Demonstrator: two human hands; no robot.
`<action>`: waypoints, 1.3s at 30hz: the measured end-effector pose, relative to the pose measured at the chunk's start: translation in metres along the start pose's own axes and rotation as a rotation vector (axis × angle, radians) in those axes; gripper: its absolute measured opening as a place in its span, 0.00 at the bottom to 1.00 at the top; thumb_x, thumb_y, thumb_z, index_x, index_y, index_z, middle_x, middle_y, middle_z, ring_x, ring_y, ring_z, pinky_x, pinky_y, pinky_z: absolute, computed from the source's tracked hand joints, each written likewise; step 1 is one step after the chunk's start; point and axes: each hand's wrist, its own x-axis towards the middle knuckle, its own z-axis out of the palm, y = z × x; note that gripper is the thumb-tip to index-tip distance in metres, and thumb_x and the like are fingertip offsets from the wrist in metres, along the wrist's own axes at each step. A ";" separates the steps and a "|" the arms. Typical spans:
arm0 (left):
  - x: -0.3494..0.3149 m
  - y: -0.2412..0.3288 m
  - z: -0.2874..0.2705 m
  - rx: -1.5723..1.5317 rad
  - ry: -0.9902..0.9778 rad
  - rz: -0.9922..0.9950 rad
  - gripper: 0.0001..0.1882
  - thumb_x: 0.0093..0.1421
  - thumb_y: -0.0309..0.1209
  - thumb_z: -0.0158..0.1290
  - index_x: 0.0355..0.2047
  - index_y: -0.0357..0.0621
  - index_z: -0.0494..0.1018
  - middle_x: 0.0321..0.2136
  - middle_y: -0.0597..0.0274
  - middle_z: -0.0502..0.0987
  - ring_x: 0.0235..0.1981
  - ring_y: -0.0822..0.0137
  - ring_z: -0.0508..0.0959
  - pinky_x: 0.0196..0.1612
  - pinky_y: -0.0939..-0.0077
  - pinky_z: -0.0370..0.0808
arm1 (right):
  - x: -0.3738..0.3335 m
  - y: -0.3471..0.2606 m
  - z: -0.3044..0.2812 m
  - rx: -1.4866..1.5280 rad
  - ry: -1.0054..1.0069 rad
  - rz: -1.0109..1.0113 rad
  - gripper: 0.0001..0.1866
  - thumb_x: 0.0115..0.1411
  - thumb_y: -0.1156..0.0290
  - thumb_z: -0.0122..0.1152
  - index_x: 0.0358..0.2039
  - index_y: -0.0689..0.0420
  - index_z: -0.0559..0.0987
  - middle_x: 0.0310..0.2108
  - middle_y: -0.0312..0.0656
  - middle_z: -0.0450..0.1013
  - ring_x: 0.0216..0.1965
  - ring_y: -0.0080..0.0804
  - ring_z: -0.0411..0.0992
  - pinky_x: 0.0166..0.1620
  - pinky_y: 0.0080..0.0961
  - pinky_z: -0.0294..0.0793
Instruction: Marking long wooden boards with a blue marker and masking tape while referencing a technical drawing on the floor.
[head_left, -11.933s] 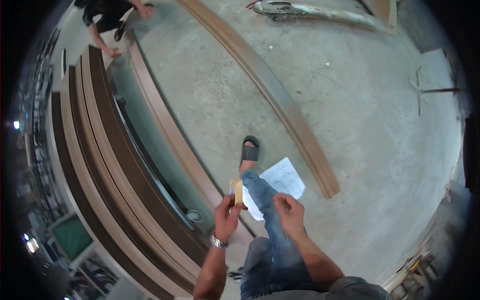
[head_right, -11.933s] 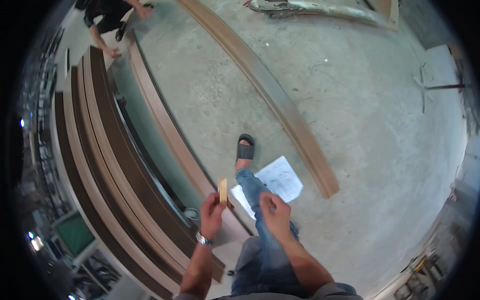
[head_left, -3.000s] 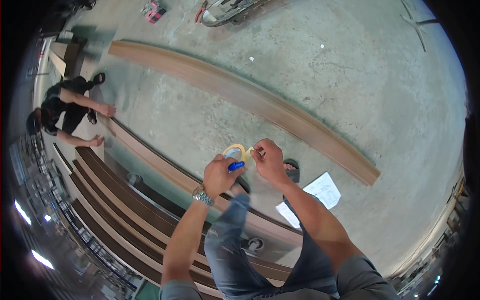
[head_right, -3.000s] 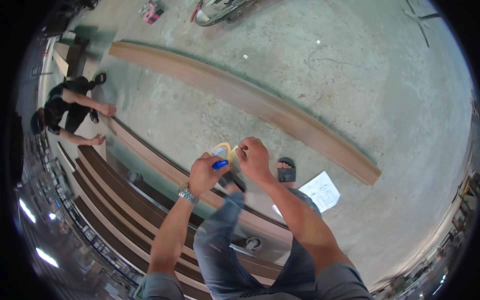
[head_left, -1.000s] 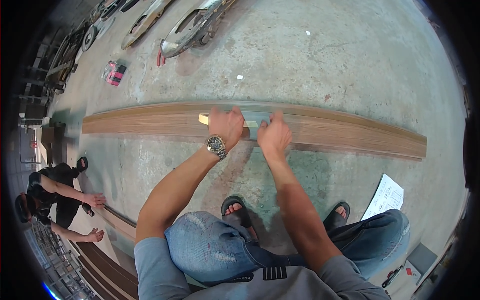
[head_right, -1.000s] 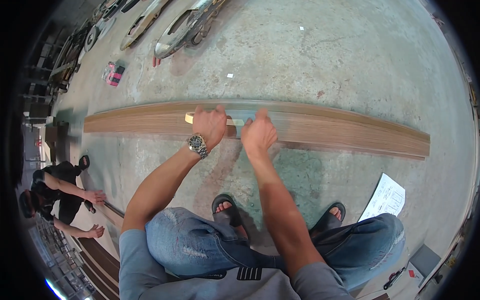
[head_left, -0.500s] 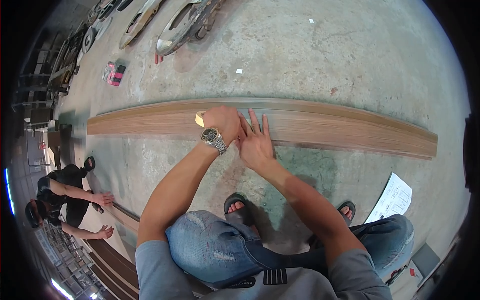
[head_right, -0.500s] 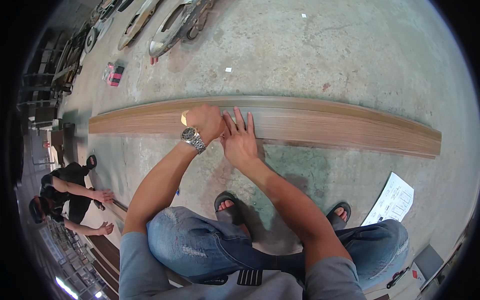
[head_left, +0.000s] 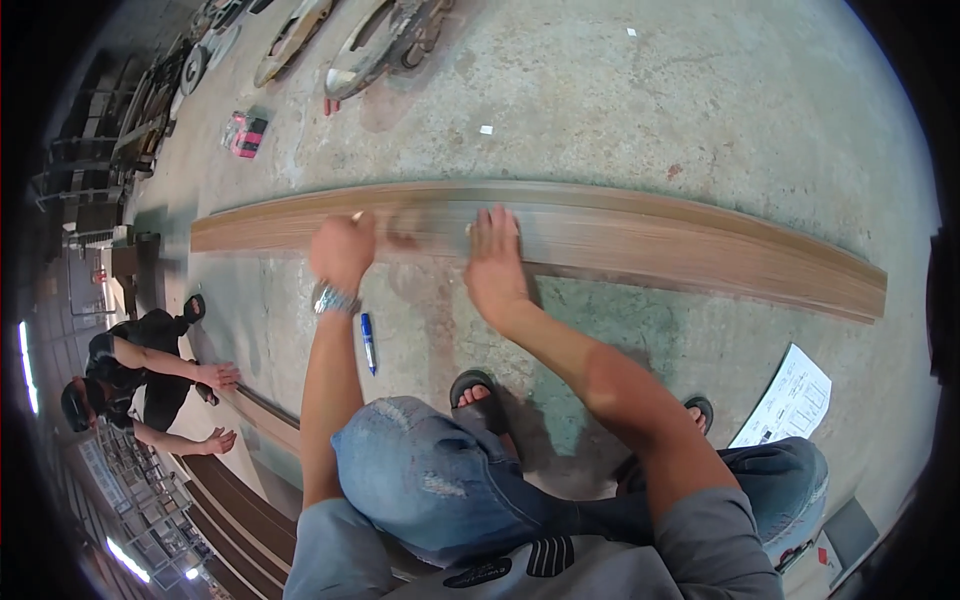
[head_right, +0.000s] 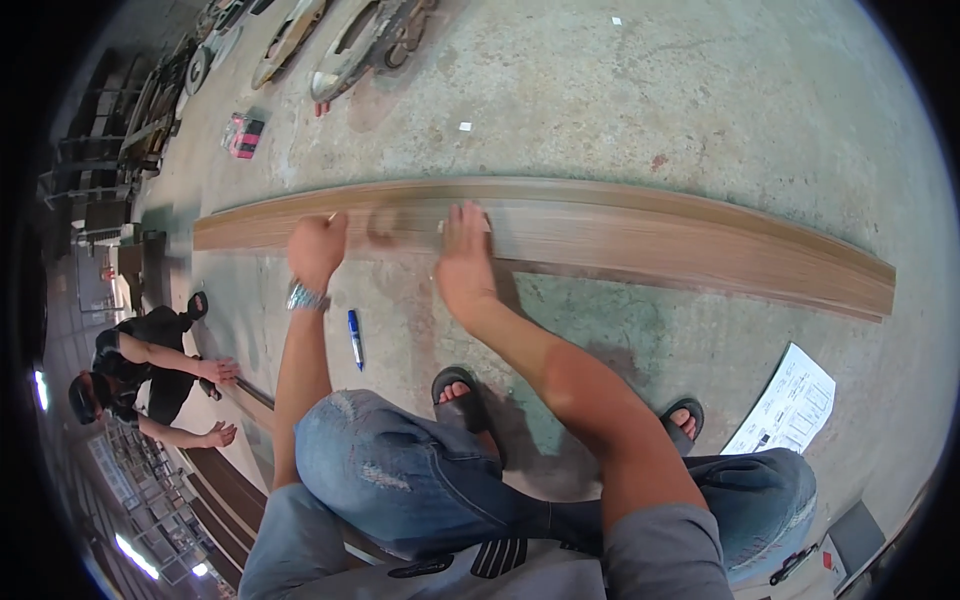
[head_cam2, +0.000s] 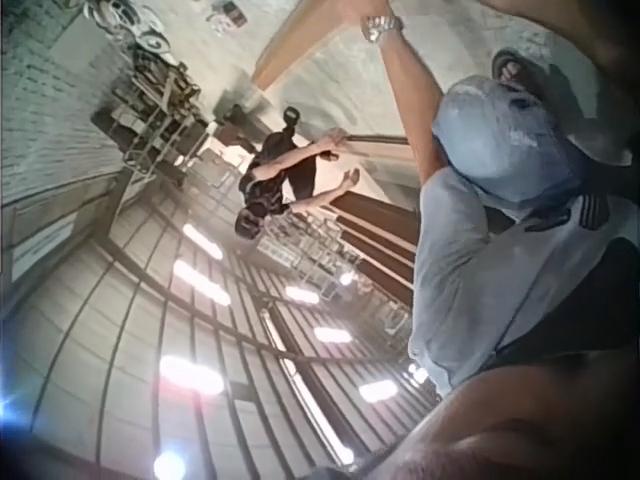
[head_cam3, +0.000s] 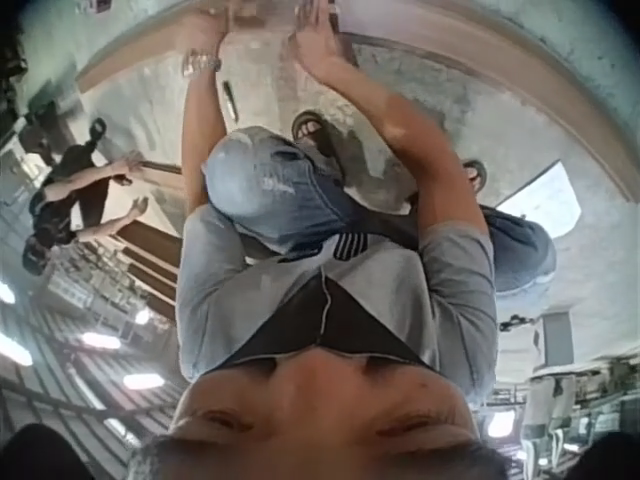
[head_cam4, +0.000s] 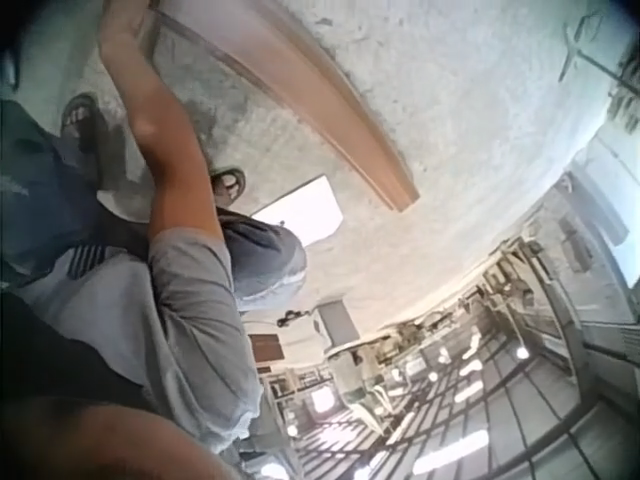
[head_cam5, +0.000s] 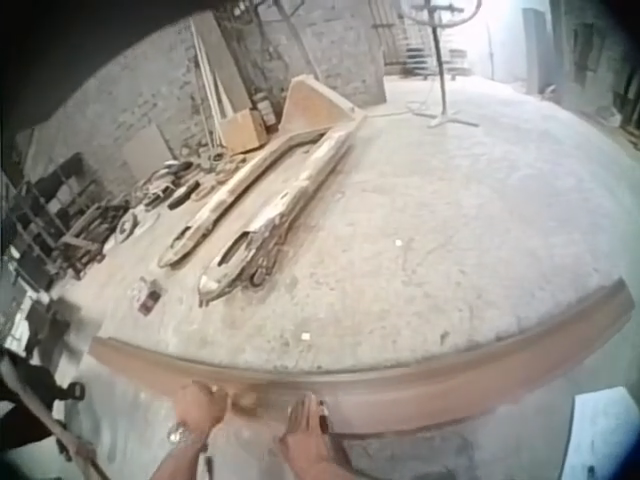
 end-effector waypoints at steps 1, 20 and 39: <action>-0.010 -0.015 -0.008 -0.075 0.027 0.001 0.25 0.59 0.51 0.54 0.28 0.37 0.82 0.28 0.42 0.81 0.33 0.41 0.82 0.36 0.52 0.78 | -0.005 0.012 0.026 0.240 0.152 -0.015 0.38 0.65 0.49 0.52 0.69 0.58 0.61 0.72 0.48 0.52 0.74 0.54 0.41 0.72 0.63 0.35; -0.287 -0.291 0.163 -0.487 0.239 -0.670 0.16 0.61 0.37 0.59 0.33 0.32 0.75 0.39 0.37 0.76 0.37 0.37 0.77 0.38 0.46 0.73 | -0.031 0.049 0.036 0.444 0.483 0.016 0.31 0.65 0.51 0.55 0.64 0.54 0.71 0.69 0.42 0.60 0.73 0.51 0.47 0.71 0.63 0.39; -0.109 -0.122 0.071 -0.832 -0.243 0.144 0.13 0.50 0.32 0.61 0.34 0.39 0.77 0.30 0.50 0.80 0.30 0.48 0.80 0.36 0.58 0.77 | -0.043 -0.015 -0.037 1.997 -0.095 0.221 0.13 0.62 0.63 0.68 0.38 0.61 0.84 0.23 0.33 0.76 0.25 0.18 0.72 0.29 0.19 0.72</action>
